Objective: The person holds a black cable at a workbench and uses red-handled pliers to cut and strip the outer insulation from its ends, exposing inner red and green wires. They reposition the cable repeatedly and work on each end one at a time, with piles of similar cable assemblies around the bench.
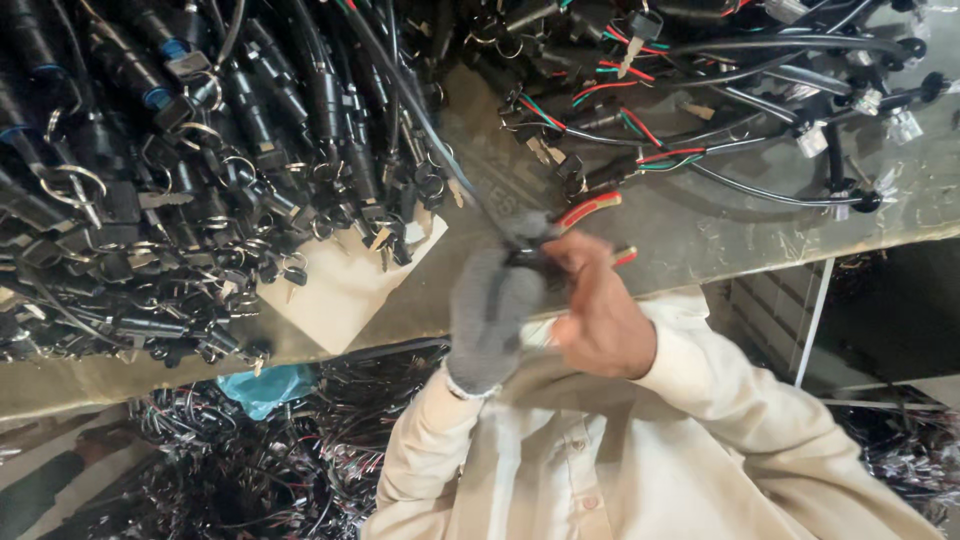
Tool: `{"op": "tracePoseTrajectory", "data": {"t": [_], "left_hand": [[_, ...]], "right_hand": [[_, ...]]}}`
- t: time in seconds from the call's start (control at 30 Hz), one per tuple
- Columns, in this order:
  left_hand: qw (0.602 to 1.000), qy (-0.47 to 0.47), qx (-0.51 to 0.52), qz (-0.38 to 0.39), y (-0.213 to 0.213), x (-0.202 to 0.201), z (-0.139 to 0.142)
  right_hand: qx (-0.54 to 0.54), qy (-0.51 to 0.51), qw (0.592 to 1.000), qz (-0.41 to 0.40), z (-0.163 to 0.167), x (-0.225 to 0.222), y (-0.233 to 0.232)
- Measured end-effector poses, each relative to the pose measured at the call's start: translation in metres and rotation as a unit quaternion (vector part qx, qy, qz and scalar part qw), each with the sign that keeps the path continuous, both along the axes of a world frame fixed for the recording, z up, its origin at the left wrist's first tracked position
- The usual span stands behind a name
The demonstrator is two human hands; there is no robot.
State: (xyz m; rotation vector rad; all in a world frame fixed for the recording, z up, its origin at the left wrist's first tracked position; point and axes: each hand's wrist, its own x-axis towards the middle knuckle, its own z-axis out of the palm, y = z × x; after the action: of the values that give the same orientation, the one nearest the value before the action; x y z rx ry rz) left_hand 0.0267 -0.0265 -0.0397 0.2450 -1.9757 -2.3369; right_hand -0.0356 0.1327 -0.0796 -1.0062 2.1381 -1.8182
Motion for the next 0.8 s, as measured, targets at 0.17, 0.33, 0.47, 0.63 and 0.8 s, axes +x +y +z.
{"op": "tracePoseTrajectory", "data": {"t": [0.17, 0.33, 0.47, 0.63, 0.8], "left_hand": [[0.997, -0.022, 0.037, 0.071, -0.017, 0.011, -0.005], [0.999, -0.018, -0.003, 0.050, -0.018, 0.016, 0.000], [0.997, 0.003, -0.082, -0.002, -0.017, 0.019, 0.011], [0.992, 0.003, -0.116, -0.053, -0.010, 0.025, 0.024], [0.988, -0.004, -0.140, -0.057, -0.005, 0.031, 0.031]], "right_hand": [[0.287, 0.303, 0.909, -0.004, 0.019, -0.032, 0.008], [0.380, 0.302, 0.874, 0.004, 0.005, -0.032, 0.013], [0.023, -0.069, 0.997, 0.014, 0.004, -0.036, 0.027], [0.048, -0.331, 0.925, 0.182, 0.017, -0.043, 0.022], [0.088, 0.167, 0.981, 0.032, 0.036, -0.042, 0.000]]}}
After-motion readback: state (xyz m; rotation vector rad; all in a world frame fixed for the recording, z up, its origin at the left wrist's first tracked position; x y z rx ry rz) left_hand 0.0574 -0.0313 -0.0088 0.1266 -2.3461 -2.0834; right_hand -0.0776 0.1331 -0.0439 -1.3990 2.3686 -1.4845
